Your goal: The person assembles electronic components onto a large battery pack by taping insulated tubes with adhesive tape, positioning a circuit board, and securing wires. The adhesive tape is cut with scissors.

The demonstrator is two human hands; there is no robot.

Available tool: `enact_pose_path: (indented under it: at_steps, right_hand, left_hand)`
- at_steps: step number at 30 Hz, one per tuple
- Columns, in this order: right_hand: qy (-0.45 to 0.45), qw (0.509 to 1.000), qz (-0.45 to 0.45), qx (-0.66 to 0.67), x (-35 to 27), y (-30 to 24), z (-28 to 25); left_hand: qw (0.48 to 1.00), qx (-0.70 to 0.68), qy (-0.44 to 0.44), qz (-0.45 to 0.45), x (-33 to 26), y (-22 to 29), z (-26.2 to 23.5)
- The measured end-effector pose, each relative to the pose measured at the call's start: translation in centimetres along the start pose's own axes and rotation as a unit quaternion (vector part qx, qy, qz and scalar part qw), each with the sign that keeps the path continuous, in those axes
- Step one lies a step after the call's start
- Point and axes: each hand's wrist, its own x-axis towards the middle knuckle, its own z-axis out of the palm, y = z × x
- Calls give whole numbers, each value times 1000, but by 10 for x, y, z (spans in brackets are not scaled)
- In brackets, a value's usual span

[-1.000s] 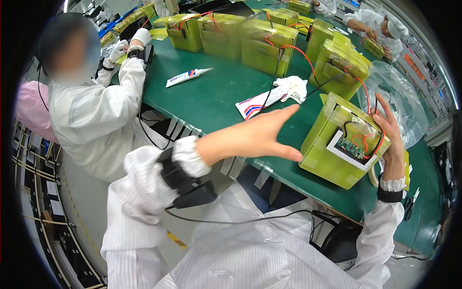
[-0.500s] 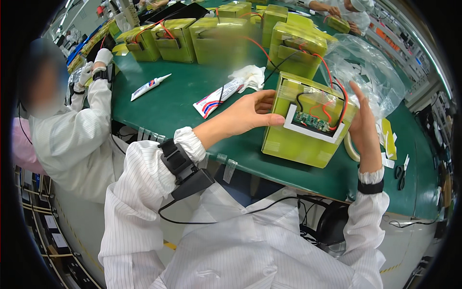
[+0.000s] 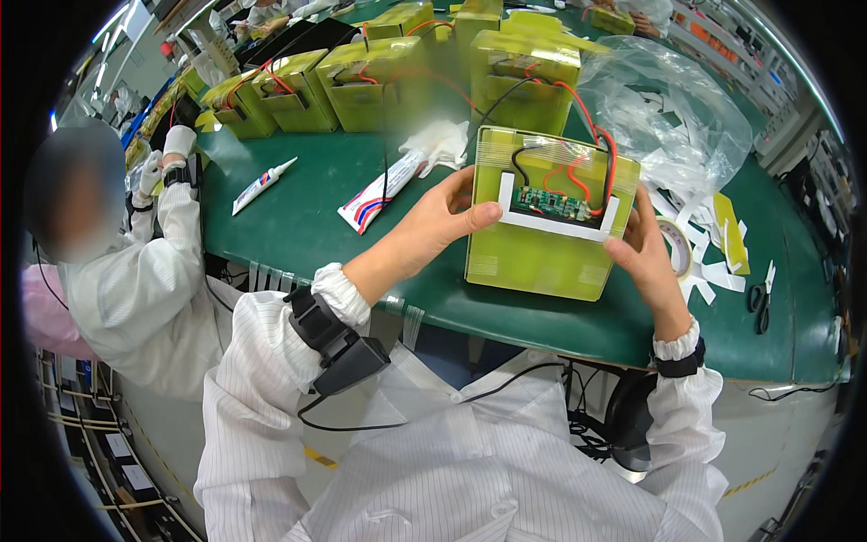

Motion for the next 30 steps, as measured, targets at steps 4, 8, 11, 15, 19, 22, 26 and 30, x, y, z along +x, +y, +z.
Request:
enact_pose_path:
  at_steps: [4, 8, 11, 15, 19, 22, 26, 30]
  right_hand:
    - [43, 999, -19, -14, 2, -2, 15]
    - [63, 998, 21, 9, 5, 7, 13]
    - [54, 993, 90, 58, -2, 1, 18]
    - [51, 990, 116, 64, -4, -1, 19]
    - [62, 988, 131, 61, 0, 3, 21]
    - [40, 987, 149, 41, -2, -2, 17]
    - [61, 986, 107, -111, -2, 1, 11]
    - [62, 991, 72, -98, -9, 8, 12]
  left_hand:
    - [999, -23, 18, -13, 1, 6, 7]
    - [992, -99, 65, -44, -3, 3, 17]
    - [984, -121, 78, -107, -10, 3, 21]
    - [981, -80, 94, -152, -17, 10, 24]
    - [982, -77, 95, -147, -16, -3, 19]
    - [980, -74, 107, -149, -13, -4, 23]
    - [977, -24, 126, -170, -10, -5, 22]
    - [973, 41, 131, -186, -6, 0, 24]
